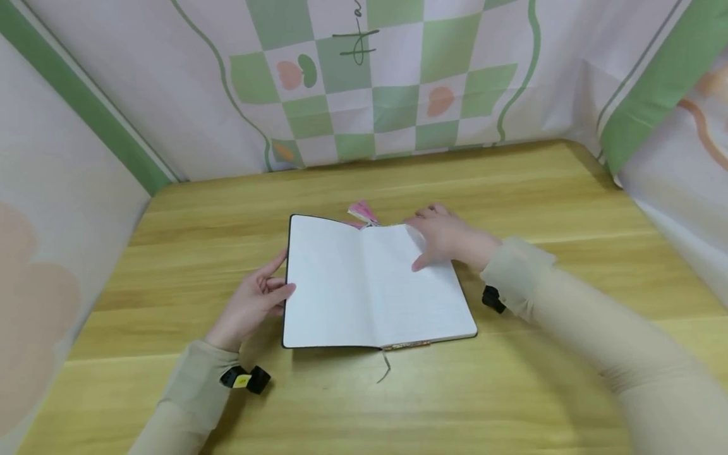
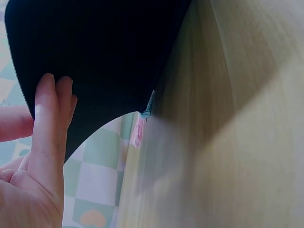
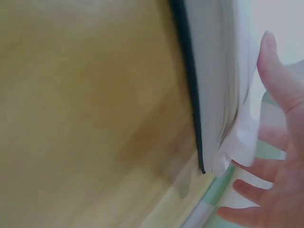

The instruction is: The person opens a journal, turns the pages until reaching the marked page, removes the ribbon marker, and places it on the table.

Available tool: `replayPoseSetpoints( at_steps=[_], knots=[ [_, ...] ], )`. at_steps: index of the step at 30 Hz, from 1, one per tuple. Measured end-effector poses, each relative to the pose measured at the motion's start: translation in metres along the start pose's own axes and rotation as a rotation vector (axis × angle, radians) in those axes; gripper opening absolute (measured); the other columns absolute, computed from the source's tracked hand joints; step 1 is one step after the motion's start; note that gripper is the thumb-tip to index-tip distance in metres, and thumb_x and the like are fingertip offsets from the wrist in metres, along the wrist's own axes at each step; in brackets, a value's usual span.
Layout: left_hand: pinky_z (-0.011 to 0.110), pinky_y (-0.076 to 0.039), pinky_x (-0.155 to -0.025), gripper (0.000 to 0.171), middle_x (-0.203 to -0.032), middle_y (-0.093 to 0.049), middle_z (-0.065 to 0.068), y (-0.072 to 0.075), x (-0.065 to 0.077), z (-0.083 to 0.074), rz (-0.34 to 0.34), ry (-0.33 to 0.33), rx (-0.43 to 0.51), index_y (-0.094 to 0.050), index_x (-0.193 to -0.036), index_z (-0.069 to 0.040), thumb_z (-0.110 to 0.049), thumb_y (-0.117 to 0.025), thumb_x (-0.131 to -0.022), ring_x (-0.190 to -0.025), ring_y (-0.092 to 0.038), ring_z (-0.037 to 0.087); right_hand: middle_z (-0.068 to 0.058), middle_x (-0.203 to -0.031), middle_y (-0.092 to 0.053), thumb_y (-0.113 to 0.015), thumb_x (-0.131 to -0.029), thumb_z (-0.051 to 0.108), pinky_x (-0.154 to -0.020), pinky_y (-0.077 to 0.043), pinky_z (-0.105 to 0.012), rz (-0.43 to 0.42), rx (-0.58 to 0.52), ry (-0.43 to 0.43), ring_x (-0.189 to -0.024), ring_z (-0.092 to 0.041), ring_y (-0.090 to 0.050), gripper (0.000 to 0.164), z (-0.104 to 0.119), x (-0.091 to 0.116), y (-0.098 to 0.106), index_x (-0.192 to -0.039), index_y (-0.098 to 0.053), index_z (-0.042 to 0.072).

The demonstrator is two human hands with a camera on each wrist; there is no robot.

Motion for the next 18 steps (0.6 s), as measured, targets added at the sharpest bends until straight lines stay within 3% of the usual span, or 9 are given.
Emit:
replayPoseSetpoints(
  at_steps=[5,10,18],
  knots=[
    [0.026,-0.052,-0.063,0.07,-0.081,-0.062,-0.006,0.001,0.0,0.0,0.009,0.009,-0.016,-0.019,-0.152,-0.022,-0.008,-0.056,-0.094,-0.068,-0.056,0.007,-0.022,-0.131,-0.053,-0.083,-0.072,0.029,-0.099,-0.04,-0.052,-0.126,-0.024,0.098,-0.119,-0.039,-0.047,0.073,0.004,0.014,0.001,-0.132,-0.052,0.002],
    [0.027,-0.053,-0.065,0.07,-0.081,-0.063,-0.007,0.001,0.0,0.001,0.013,0.014,-0.004,-0.018,-0.152,-0.022,-0.008,-0.056,-0.094,-0.069,-0.057,0.008,-0.021,-0.121,-0.059,-0.07,-0.079,0.0,-0.084,-0.049,-0.044,-0.15,-0.211,0.171,-0.099,-0.032,-0.059,0.053,0.007,0.033,0.004,-0.129,-0.053,-0.003],
    [0.026,-0.052,-0.063,0.07,-0.079,-0.061,-0.007,0.001,-0.001,0.002,0.001,0.008,-0.021,-0.019,-0.152,-0.021,-0.008,-0.056,-0.094,-0.066,-0.055,0.007,-0.023,-0.127,-0.051,-0.062,-0.086,-0.001,-0.082,-0.048,-0.037,-0.108,-0.616,0.06,-0.106,-0.031,-0.053,0.059,0.001,0.048,0.008,-0.14,-0.037,-0.007]
  ],
)
Point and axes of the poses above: each hand's wrist, its own x-axis away from the middle knuckle, its own y-axis out of the back of the hand, z = x × y, the point moved 3 cm from there along -x, towards the middle knuckle
